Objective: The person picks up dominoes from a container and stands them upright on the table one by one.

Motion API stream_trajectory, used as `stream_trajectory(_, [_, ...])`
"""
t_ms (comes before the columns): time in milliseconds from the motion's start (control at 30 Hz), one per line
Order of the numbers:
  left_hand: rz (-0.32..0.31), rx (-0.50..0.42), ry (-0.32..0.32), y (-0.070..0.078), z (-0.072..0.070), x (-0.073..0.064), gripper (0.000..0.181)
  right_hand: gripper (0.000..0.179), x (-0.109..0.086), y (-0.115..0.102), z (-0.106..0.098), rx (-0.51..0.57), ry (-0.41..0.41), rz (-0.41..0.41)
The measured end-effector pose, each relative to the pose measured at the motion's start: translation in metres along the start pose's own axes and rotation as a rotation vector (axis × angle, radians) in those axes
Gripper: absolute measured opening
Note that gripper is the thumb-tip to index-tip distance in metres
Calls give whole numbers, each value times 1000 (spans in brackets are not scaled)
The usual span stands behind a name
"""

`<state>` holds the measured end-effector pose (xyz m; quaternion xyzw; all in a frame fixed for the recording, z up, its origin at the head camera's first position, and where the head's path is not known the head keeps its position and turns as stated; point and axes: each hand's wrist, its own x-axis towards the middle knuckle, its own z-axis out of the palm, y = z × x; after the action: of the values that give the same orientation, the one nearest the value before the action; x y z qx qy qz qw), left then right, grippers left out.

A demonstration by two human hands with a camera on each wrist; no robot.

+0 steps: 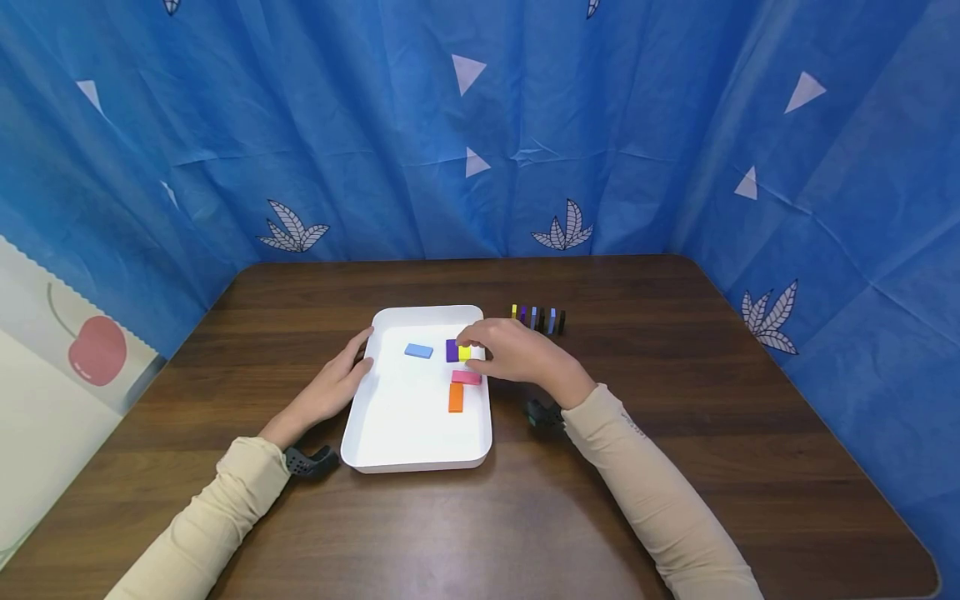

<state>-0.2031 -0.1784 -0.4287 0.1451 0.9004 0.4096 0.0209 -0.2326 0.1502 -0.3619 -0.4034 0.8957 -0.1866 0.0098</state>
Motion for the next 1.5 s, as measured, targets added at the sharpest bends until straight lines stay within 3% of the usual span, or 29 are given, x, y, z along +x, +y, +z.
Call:
stream_trajectory(767, [3,-1,-5,-2,1,0,62,37,5,-7,22,-3,-83,-32])
stream_trajectory(1500, [3,0,-5,0,0,-1,62,42,8,-18,23,-2,-123,109])
